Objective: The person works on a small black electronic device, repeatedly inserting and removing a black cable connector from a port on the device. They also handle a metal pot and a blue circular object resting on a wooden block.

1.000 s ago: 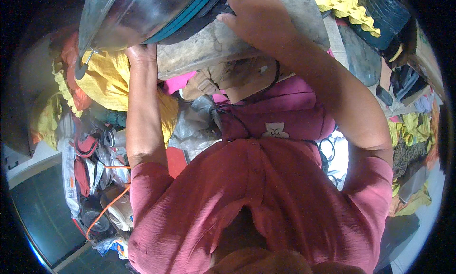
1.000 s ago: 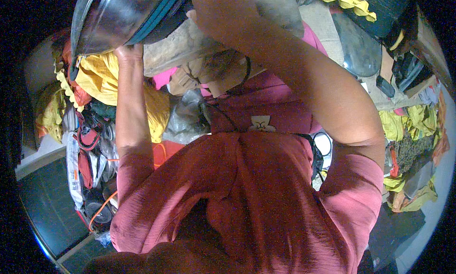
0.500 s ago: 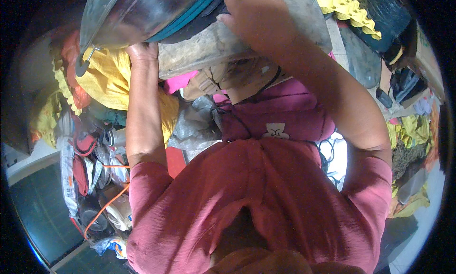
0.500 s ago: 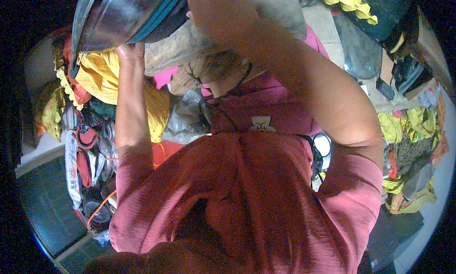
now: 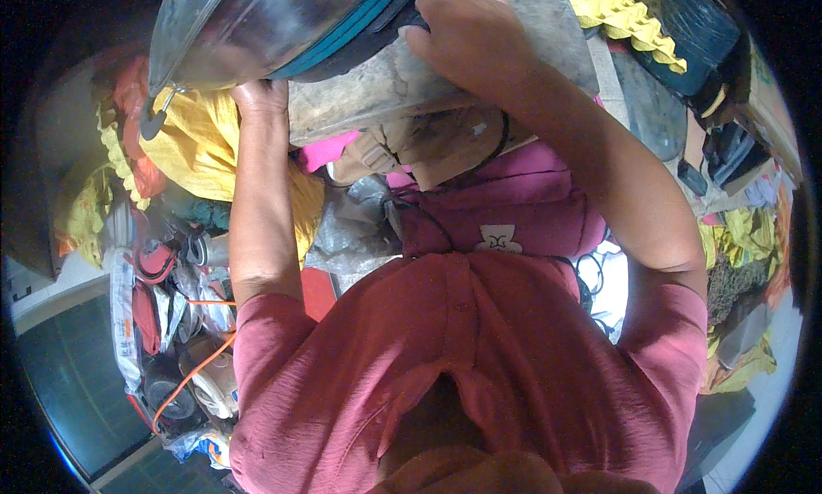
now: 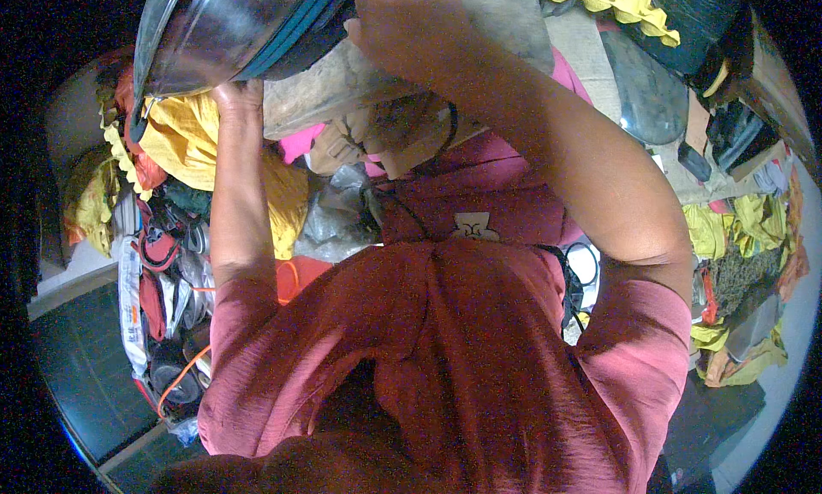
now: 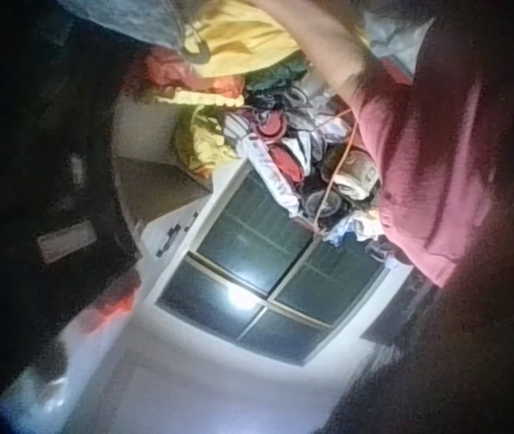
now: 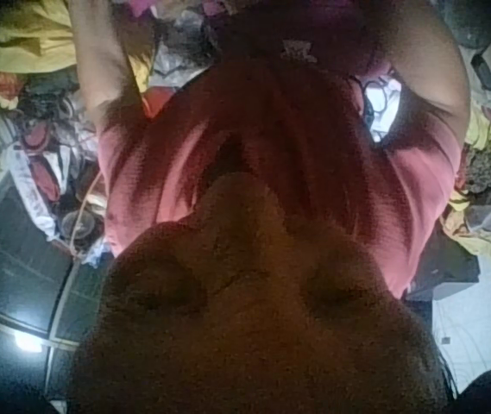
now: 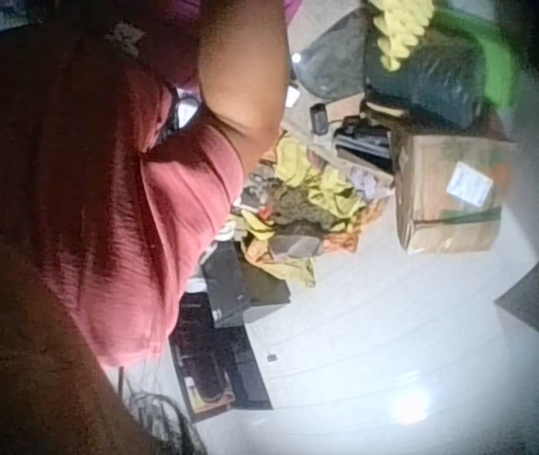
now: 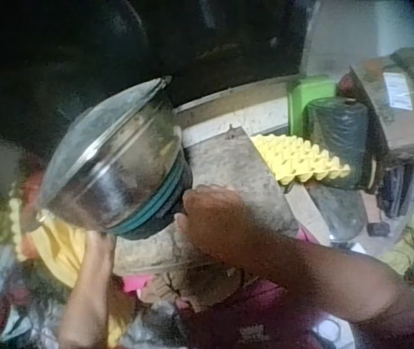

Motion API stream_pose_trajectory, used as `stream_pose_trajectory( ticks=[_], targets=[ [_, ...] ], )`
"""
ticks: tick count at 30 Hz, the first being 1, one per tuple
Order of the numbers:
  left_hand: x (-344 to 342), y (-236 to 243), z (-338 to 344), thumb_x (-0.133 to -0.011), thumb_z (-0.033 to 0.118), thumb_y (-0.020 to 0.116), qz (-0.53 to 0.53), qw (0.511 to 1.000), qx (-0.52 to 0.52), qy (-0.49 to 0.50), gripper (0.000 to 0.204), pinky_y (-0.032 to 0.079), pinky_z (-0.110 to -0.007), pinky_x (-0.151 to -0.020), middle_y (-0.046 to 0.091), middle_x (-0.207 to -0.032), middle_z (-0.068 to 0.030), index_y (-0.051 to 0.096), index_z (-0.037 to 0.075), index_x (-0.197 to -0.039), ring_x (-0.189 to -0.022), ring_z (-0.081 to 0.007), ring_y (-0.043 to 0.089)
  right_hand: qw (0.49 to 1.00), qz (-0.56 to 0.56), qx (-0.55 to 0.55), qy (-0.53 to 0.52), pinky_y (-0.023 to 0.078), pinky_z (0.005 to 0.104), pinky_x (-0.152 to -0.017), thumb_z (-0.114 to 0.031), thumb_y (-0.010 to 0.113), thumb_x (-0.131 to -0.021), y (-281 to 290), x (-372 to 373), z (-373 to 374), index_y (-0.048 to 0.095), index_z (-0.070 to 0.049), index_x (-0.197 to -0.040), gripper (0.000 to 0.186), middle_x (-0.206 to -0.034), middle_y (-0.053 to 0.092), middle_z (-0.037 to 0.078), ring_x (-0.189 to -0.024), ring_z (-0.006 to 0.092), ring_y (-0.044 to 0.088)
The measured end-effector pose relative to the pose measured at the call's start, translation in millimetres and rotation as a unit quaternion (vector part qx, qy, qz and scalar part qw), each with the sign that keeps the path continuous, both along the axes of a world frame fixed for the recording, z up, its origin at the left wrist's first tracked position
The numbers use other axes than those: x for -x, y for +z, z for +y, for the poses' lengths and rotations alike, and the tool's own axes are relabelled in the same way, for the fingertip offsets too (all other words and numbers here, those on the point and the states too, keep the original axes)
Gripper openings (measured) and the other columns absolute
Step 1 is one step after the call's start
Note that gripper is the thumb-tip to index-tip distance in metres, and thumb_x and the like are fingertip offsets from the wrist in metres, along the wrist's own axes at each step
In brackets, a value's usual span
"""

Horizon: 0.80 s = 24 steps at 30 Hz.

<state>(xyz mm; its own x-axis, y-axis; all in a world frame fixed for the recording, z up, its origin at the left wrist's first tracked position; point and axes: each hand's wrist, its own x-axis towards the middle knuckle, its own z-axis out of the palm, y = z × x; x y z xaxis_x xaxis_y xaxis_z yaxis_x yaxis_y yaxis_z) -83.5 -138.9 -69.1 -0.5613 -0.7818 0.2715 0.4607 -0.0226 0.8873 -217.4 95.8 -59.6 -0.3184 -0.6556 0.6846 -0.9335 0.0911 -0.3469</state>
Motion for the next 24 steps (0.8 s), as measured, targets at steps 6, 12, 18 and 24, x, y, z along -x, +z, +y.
stream_pose_trajectory(
  ticks=[6, 12, 18, 24],
  targets=[
    [-1.7, 0.4, 4.2, -0.081, 0.066, 0.040, -0.004, 1.000, -0.008, 0.023, 0.072, 0.044, -0.043, -0.092, 0.048, -0.123, -0.0111, 0.040, 0.010, -0.126, -0.110, -0.0294, 0.049, 0.995, 0.042, -0.082, -0.048, 0.044, 0.0432, -0.065, -0.024, 0.061, -0.072, 0.0, -4.3, -4.0, 0.052, -0.003, -0.072, 0.023, -0.070, 0.056, 0.014, -0.071, 0.0318, 0.057],
    [-1.6, 3.4, 11.1, -0.083, 0.062, 0.043, -0.031, 0.998, -0.025, 0.052, 0.068, 0.041, -0.045, -0.095, 0.046, -0.124, -0.0109, 0.040, 0.010, -0.127, -0.113, -0.0287, 0.047, 0.985, 0.146, -0.061, -0.069, 0.043, 0.0428, -0.063, -0.023, 0.061, -0.071, -0.2, -5.5, -8.2, 0.053, -0.004, -0.072, 0.021, -0.070, 0.055, 0.013, -0.067, 0.0314, 0.056],
    [-5.9, -8.9, -12.9, -0.090, 0.044, 0.044, 0.000, 0.999, -0.048, -0.001, 0.043, 0.037, -0.059, -0.092, 0.045, -0.124, -0.0065, 0.044, 0.014, -0.122, -0.116, -0.0297, 0.042, 0.988, 0.074, -0.093, -0.099, 0.044, 0.0447, -0.064, -0.030, 0.059, -0.077, -3.2, -2.1, -5.7, 0.056, -0.007, -0.085, 0.025, -0.078, 0.060, 0.012, -0.075, 0.0311, 0.060],
    [-5.7, -10.3, -13.7, -0.089, 0.042, 0.047, 0.023, 0.997, -0.070, -0.010, 0.043, 0.036, -0.058, -0.094, 0.046, -0.124, -0.0067, 0.044, 0.014, -0.121, -0.115, -0.0289, 0.043, 0.999, 0.041, 0.008, 0.011, 0.044, 0.0441, -0.066, -0.021, 0.063, -0.070, -5.7, 7.3, 2.5, 0.051, -0.004, -0.073, 0.021, -0.069, 0.055, 0.015, -0.068, 0.0324, 0.056]
  ],
)
